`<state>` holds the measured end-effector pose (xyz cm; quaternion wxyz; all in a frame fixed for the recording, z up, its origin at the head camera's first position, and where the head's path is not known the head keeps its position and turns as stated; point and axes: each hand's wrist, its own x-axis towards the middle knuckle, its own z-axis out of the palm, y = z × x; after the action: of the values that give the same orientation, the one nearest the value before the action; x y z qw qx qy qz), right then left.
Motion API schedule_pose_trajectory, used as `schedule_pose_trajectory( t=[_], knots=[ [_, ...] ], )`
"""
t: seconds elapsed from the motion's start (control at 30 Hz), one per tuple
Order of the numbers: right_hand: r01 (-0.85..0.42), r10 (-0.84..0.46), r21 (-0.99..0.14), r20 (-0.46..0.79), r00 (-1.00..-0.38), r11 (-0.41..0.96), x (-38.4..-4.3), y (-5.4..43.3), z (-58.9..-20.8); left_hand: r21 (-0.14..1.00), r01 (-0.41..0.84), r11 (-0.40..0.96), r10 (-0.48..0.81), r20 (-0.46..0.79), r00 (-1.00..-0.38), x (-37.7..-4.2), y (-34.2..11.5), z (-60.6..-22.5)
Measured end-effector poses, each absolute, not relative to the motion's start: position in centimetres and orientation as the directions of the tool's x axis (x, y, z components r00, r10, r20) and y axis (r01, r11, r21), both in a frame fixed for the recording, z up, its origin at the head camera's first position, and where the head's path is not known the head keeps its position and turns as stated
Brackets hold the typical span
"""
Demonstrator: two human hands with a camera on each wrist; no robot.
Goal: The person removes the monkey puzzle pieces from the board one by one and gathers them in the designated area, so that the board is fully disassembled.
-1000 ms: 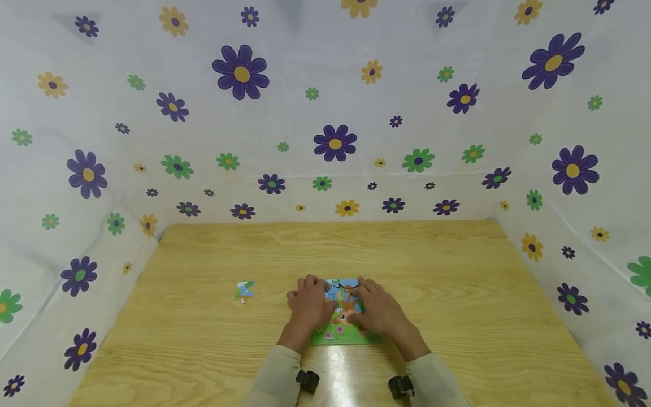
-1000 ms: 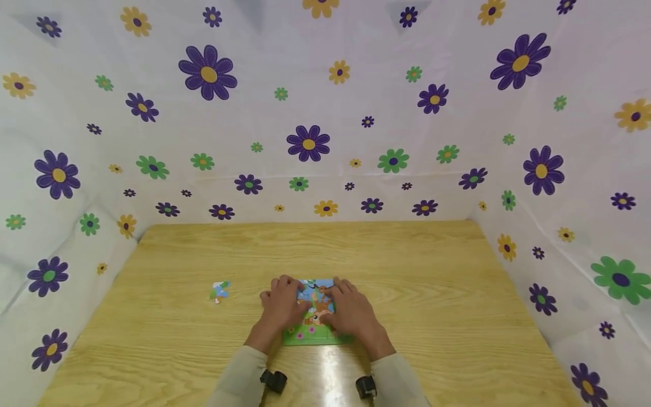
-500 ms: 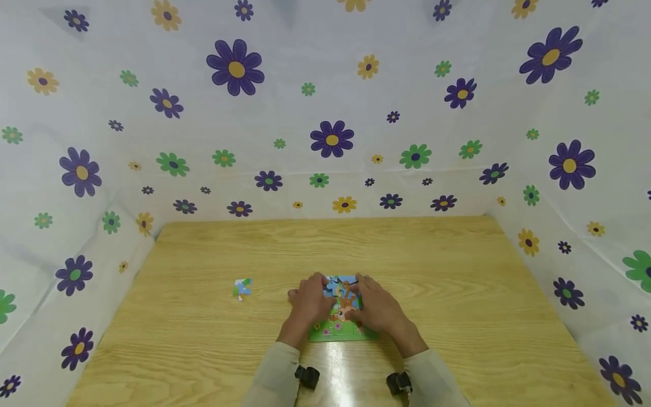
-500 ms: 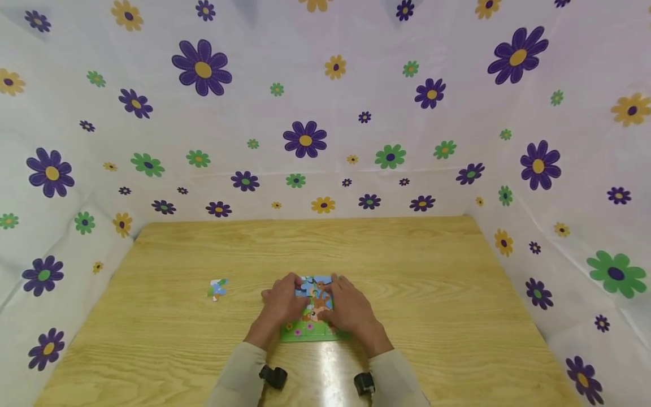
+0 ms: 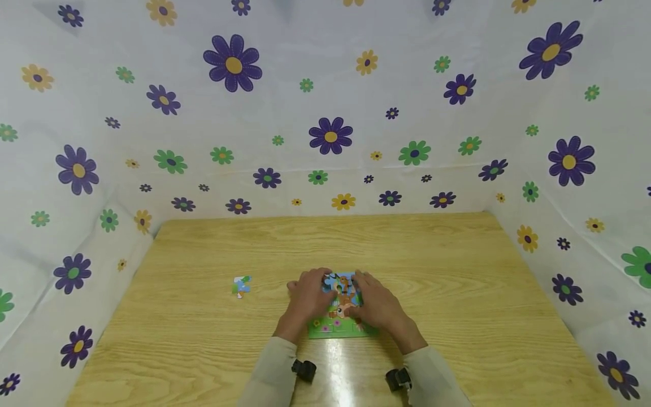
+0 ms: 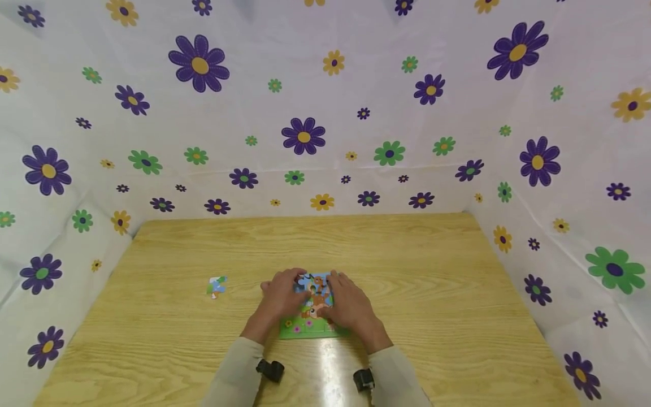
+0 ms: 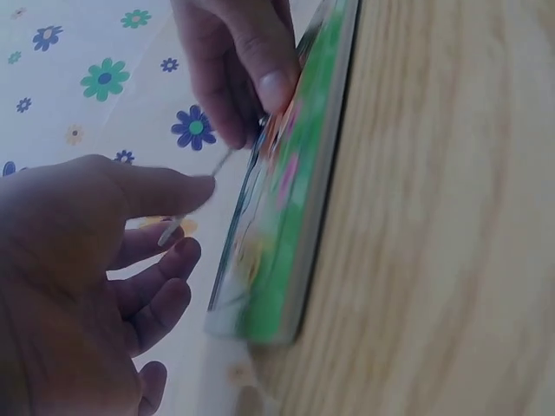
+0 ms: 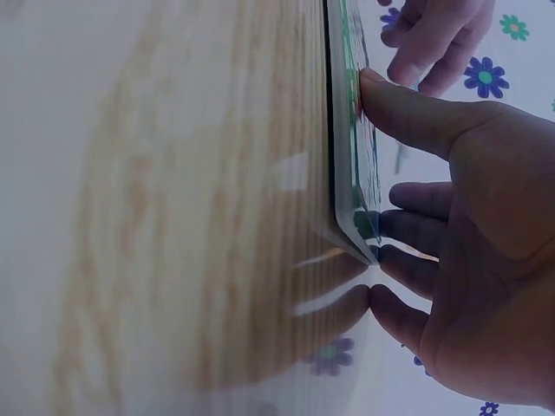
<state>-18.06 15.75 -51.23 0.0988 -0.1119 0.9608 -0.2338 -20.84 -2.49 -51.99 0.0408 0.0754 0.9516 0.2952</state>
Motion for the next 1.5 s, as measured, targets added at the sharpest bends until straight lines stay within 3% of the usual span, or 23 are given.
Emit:
schedule_pose_trajectory(
  t=[0.37,0.87,1.5],
  knots=[
    [-0.188,-0.282,-0.474,-0.134,-0.950,0.860,-18.1,16.0,-51.5,0.586,0.123,0.801,0.124,0.037,-0.992,-21.0,-5.8,-52.0],
    [-0.254,-0.324,-0.481,-0.067,-0.944,0.839,-17.8,16.1,-51.8,0.547,0.035,0.836,0.061,-0.028,-0.998,-21.4,-11.4,-52.8],
    [-0.274,-0.349,-0.478,-0.073,-0.934,0.834,-18.1,16.1,-51.9,0.487,-0.059,0.872,0.008,-0.134,-0.991,-21.6,-15.8,-52.8]
  ],
)
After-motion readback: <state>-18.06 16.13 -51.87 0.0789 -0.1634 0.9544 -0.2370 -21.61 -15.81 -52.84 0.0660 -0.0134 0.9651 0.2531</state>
